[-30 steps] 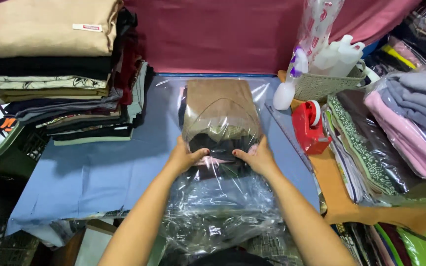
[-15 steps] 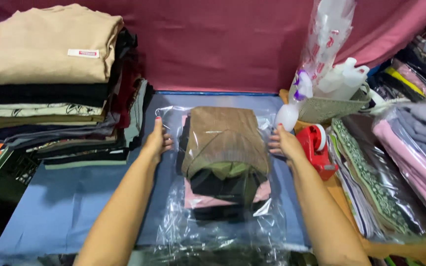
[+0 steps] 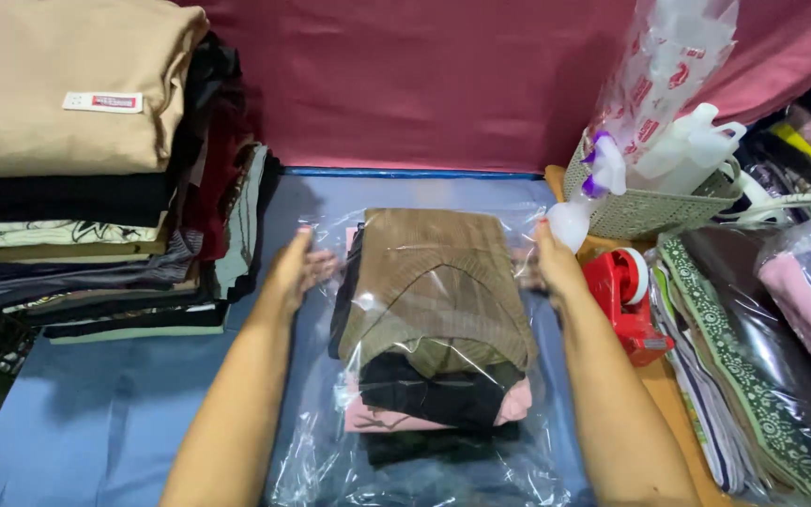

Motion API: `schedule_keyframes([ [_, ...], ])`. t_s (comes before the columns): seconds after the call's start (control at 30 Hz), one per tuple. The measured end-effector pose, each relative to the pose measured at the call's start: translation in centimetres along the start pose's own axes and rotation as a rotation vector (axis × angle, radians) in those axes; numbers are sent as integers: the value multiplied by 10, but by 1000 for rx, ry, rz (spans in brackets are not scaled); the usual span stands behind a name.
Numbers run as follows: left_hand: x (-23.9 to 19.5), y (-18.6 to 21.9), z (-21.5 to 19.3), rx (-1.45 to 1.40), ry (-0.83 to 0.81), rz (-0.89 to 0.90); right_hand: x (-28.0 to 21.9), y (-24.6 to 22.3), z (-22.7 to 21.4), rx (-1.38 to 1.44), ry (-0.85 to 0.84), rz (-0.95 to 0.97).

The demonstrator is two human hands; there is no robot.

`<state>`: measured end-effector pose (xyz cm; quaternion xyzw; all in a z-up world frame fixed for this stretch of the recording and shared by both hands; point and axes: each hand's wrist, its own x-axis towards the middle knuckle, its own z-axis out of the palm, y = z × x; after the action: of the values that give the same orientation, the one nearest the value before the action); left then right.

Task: Packing folded clothes into clear plastic bags.

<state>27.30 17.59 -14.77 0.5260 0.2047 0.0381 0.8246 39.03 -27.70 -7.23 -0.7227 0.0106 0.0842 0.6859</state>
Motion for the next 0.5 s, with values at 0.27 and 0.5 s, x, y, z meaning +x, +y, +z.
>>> schedule_keyframes([
  [0.27, -99, -15, 15, 215, -84, -216, 54, 140, -65, 41, -304, 183],
  [0.5, -123, 5, 53, 13, -266, -157, -32, 24, 10, 224, -124, 125],
])
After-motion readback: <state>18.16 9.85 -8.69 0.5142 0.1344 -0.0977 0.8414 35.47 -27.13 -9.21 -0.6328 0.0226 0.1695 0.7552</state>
